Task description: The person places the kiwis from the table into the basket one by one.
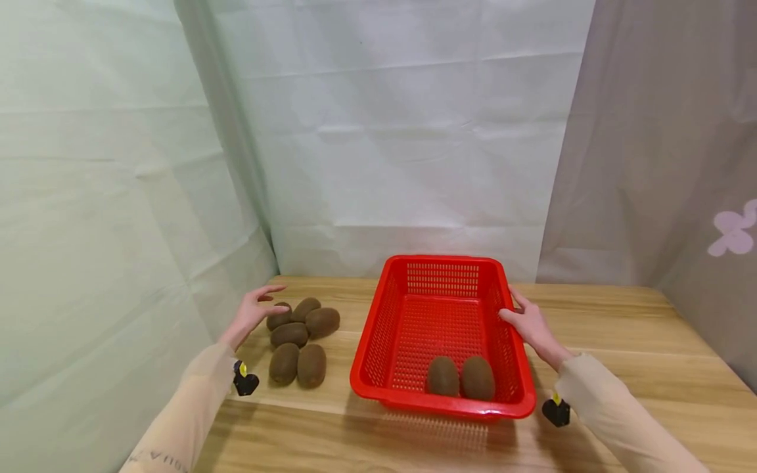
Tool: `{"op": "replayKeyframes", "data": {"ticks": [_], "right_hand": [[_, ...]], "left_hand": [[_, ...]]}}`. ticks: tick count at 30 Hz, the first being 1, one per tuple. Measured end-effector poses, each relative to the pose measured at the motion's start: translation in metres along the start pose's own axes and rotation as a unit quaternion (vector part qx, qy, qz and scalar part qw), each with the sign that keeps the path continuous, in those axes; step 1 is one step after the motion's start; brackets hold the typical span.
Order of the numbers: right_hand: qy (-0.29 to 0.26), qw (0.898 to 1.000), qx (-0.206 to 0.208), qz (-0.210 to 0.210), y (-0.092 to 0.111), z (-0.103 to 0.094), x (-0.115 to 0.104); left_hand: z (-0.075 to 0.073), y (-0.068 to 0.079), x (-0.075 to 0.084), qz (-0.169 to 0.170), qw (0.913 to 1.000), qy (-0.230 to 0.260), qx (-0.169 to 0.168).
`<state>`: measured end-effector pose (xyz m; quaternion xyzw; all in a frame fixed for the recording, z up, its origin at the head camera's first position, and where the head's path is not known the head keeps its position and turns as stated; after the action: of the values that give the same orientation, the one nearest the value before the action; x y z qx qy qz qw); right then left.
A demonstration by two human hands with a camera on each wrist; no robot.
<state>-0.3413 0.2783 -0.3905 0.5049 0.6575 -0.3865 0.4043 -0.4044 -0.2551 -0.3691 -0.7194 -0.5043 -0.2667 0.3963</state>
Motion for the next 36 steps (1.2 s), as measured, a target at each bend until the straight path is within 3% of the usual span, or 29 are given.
{"op": "replayKeyframes", "data": {"ticks": [6, 12, 15, 23, 33, 36], "right_hand": [[-0.002, 1.0, 0.002, 0.0, -0.001, -0.001, 0.001], [-0.003, 1.0, 0.003, -0.002, -0.002, -0.002, 0.0], [-0.005, 1.0, 0.003, 0.0, -0.002, -0.002, 0.001], [-0.008, 1.0, 0.004, 0.01, -0.002, -0.001, 0.002], [-0.018, 1.0, 0.002, 0.005, -0.001, 0.0, 0.003], [-0.02, 1.0, 0.002, 0.006, -0.001, 0.001, 0.004]], "left_hand": [[-0.004, 0.009, -0.017, -0.044, 0.9989, -0.017, -0.003], [0.0, 0.018, -0.035, -0.123, 0.9917, 0.019, -0.03], [0.002, 0.021, -0.042, -0.145, 0.9885, 0.024, -0.034], [0.002, 0.022, -0.056, -0.149, 0.9878, 0.035, -0.028], [0.006, 0.02, -0.065, -0.131, 0.9899, 0.048, -0.028], [0.007, 0.022, -0.067, -0.143, 0.9883, 0.048, -0.02]]}}
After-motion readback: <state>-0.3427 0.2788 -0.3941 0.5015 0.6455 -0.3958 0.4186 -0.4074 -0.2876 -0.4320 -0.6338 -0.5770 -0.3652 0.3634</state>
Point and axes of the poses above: each hand's wrist, its own y-axis away from the middle knuckle, its own z-axis out of the palm, x = y × z, the point moved 6 cm from there along -y, towards the middle knuckle, and after that the axes turned 6 degrees about -x, right-handed, at the moved point
